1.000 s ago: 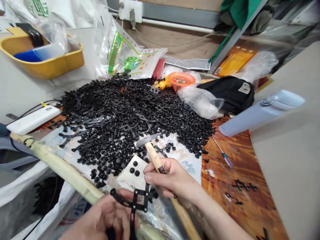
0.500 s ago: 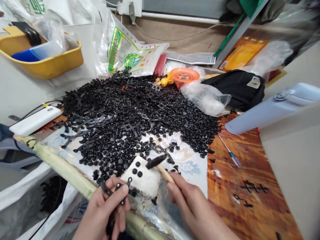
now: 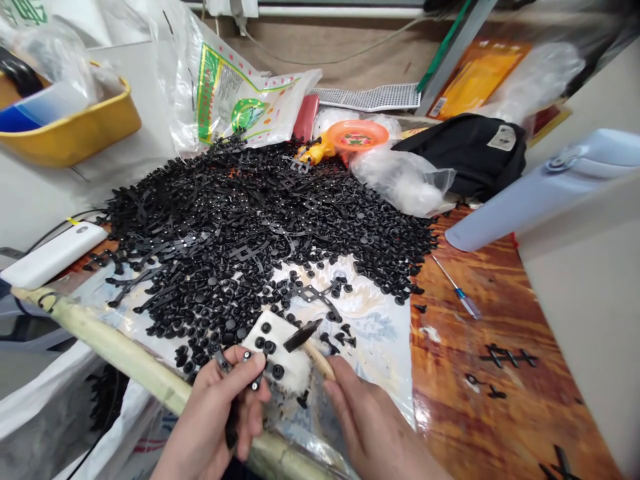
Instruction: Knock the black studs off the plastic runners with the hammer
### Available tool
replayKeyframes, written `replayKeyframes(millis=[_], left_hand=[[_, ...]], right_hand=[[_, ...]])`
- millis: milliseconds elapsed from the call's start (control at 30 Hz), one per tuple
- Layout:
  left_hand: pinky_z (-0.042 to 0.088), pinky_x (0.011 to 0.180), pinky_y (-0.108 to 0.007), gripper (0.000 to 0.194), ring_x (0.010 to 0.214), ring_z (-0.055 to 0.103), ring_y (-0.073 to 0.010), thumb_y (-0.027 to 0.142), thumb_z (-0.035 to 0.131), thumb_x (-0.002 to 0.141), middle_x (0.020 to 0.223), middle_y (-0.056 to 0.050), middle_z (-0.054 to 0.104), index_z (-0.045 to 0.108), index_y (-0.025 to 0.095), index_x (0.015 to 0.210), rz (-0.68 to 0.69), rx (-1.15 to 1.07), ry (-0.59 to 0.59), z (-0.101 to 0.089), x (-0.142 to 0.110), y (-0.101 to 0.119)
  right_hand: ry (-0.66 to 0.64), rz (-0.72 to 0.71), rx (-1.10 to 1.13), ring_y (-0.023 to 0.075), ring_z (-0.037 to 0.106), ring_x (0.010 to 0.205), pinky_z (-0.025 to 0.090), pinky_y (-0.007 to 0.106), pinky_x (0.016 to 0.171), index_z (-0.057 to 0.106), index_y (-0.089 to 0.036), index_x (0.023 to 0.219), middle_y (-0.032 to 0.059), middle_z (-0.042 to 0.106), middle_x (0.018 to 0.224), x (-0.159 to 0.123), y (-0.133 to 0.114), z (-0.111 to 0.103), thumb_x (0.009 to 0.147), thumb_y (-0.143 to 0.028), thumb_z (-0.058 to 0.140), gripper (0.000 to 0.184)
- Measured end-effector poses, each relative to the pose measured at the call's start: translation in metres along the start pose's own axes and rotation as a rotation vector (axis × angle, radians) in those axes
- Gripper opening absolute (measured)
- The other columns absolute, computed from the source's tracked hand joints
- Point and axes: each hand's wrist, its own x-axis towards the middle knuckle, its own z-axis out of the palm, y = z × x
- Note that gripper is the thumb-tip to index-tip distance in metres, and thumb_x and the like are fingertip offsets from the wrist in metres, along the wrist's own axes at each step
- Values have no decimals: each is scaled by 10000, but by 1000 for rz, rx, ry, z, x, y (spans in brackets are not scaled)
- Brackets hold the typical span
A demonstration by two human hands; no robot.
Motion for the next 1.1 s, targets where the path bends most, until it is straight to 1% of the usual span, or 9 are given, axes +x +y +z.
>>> replayKeyframes(millis=[233, 367, 467, 600, 767, 867, 933, 1033, 1100], left_hand=[[285, 203, -100, 442, 198, 389, -43, 496, 839, 614, 343, 15, 574, 565, 154, 556, -2, 97, 34, 2, 0, -1], [276, 183, -112, 447, 173, 367, -36, 467, 865, 577, 448, 14, 666, 529, 174, 611, 16, 65, 72, 3, 0, -1], [271, 178, -114, 447, 176, 375, -45, 452, 857, 588, 453, 13, 668, 501, 186, 623, 18, 67, 76, 3, 0, -1], [254, 181, -106, 440, 172, 370, -42, 469, 833, 619, 422, 20, 634, 501, 180, 623, 24, 80, 50, 0, 2, -3], [247, 163, -115, 477, 181, 400, -67, 506, 828, 598, 464, 26, 652, 477, 203, 710, 31, 61, 45, -2, 5, -5], [255, 184, -98, 422, 195, 396, -48, 468, 783, 677, 470, 38, 643, 454, 206, 722, 30, 68, 18, -1, 2, -3], [262, 189, -97, 406, 201, 399, -45, 458, 767, 694, 478, 42, 642, 448, 209, 733, 32, 65, 3, 1, 0, -2], [264, 191, -100, 393, 203, 404, -48, 456, 753, 707, 488, 47, 642, 447, 214, 760, 35, 62, 3, 2, -1, -1], [257, 192, -100, 379, 198, 397, -46, 457, 735, 725, 486, 48, 638, 445, 216, 758, 34, 72, 7, 2, -1, -2]], right_hand=[[8, 25, 36, 180, 606, 517, 374, 266, 486, 518, -198, 1084, 19, 607, 655, 1, 2, 3, 1020, -348, 222, 338], [10, 0, 11, 190, 635, 550, 384, 270, 491, 531, -195, 1118, 36, 644, 702, 0, 3, 1, 1023, -324, 232, 339], [22, -41, 22, 190, 672, 610, 454, 258, 508, 513, -209, 1233, 59, 700, 831, -1, 0, -3, 1017, -282, 277, 328], [113, -224, 41, 194, 706, 921, 574, 280, 752, 330, -286, 1471, 77, 670, 1193, 1, -9, -11, 1003, -204, 319, 475], [79, -296, -69, 233, 702, 972, 602, 335, 816, 465, -224, 1422, 108, 672, 1208, 5, -20, -22, 992, -192, 377, 440], [253, -374, -87, 223, 697, 992, 603, 286, 805, 444, -259, 1442, 86, 676, 1212, 6, -22, -23, 989, -191, 437, 458], [296, -392, -112, 221, 715, 933, 614, 270, 744, 423, -259, 1460, 92, 695, 1164, 7, -22, -20, 985, -182, 441, 482], [122, -319, -146, 221, 734, 811, 626, 297, 681, 459, -204, 1440, 113, 720, 1084, 9, -22, -19, 984, -176, 379, 463], [58, -290, -167, 226, 734, 818, 628, 315, 702, 488, -207, 1420, 107, 721, 1090, 9, -24, -23, 986, -191, 372, 450]])
